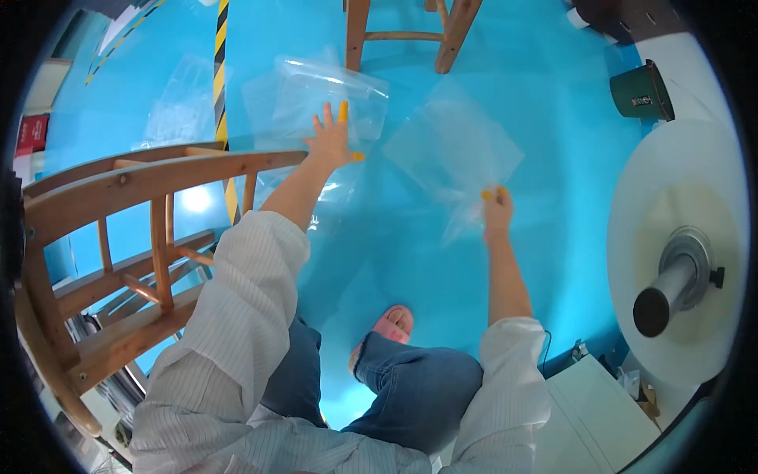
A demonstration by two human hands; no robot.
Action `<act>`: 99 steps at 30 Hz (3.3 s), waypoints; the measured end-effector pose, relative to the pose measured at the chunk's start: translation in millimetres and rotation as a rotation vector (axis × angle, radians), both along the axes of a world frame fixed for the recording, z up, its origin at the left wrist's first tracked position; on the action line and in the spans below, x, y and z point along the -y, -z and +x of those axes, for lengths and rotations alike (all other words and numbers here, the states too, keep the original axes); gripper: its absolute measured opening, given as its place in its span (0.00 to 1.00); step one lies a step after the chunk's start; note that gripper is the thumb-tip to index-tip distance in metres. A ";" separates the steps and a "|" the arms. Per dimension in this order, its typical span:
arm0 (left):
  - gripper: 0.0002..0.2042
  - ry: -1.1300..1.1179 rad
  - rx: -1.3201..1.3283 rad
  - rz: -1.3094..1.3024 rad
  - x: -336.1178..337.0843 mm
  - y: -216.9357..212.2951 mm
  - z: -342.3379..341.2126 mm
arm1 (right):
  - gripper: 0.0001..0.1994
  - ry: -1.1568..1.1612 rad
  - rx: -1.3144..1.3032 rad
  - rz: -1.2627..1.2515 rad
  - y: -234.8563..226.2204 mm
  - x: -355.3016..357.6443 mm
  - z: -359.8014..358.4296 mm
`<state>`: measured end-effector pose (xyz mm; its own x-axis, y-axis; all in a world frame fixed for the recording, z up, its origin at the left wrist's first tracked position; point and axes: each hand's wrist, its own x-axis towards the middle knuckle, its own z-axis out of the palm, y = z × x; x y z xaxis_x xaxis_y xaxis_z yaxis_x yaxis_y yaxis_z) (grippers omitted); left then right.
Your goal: Inspecting and arranging small plastic parts on a backlit inspection table.
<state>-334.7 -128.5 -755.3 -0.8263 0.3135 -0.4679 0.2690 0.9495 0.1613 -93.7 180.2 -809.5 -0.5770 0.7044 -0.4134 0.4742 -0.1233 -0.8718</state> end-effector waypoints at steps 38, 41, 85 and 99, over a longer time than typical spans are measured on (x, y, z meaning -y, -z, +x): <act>0.18 0.309 0.249 -0.904 54.6 -73.8 -12.9 | 0.25 -0.668 0.409 0.559 -8.8 223.0 -173.8; 0.25 0.212 0.228 -0.775 62.3 -72.2 -19.0 | 0.20 -0.798 0.405 0.642 -14.2 223.9 -172.0; 0.37 -0.780 1.236 0.914 140.6 -200.9 322.4 | 0.27 -0.631 0.191 -1.021 -360.7 340.4 159.7; 0.16 -0.704 0.689 0.421 372.4 -323.1 487.2 | 0.29 -0.330 0.634 -1.142 -546.7 486.4 252.6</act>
